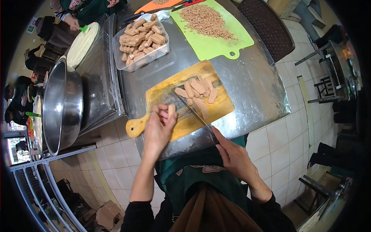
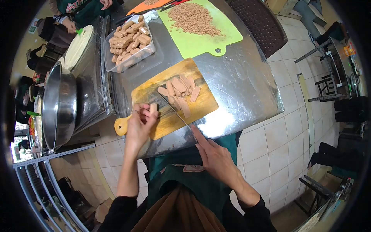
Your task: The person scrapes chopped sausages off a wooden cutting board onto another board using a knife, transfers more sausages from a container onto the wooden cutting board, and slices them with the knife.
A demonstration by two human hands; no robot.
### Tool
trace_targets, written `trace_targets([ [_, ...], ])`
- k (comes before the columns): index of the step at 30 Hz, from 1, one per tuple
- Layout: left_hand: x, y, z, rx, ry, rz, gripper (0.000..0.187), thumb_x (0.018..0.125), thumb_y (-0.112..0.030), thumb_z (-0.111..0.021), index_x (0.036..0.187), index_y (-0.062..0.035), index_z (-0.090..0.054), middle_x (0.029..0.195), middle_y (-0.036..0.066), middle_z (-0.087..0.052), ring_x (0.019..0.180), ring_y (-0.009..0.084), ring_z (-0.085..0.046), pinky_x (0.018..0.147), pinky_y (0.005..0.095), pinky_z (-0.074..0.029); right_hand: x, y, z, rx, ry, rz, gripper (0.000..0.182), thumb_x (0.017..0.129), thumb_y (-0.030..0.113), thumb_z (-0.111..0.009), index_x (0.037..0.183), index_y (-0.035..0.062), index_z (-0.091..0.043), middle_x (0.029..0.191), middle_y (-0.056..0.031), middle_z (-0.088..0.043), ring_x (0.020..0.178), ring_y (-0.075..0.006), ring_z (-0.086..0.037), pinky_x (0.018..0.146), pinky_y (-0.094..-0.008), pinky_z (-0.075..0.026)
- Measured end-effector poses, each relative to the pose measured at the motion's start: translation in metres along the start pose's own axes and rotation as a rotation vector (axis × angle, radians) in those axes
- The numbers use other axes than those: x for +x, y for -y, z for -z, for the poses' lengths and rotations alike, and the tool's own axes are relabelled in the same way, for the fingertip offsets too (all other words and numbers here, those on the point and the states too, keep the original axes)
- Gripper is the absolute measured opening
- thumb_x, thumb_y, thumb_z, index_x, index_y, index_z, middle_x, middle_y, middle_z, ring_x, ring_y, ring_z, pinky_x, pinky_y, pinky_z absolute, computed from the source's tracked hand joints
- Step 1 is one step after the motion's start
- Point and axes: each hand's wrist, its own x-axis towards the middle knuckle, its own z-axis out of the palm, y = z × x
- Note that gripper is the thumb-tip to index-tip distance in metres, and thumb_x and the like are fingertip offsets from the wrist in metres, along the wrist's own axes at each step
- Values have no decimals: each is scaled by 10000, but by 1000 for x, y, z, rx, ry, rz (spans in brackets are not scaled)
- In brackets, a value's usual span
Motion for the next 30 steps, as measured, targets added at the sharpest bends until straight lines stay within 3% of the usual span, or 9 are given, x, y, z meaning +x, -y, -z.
trace_targets([
  [4,-10,-7,-12,43,-67,26,305,931,-156,-718,1121,19,-555,809,47,-658,717,97,-609,646,243,-493,-4,0,-1,-1,72,-32,567,1007,147,-517,1540,229,-341,965,-228,-684,834,-463,-652,734,-531,-521],
  [9,-1,6,-8,-133,-35,136,298,922,-147,-725,1098,51,-590,803,121,-714,711,144,-679,642,269,-532,-4,0,-7,38,50,-11,568,1003,141,-531,1536,224,-353,886,-202,-672,776,-448,-643,703,-518,-512],
  [21,1,-1,-16,-400,24,299,329,936,-131,-715,1127,44,-512,780,95,-685,681,112,-659,638,222,-544,-6,8,4,24,65,-14,594,979,55,-558,1531,182,-377,772,-174,-612,657,-381,-627,612,-462,-511],
  [30,1,4,-16,-520,36,332,268,940,-82,-695,1107,19,-511,798,109,-700,735,145,-700,663,248,-578,-14,28,20,17,190,-111,737,908,-15,-601,1553,224,-335,796,-144,-558,639,-366,-606,606,-458,-534],
])
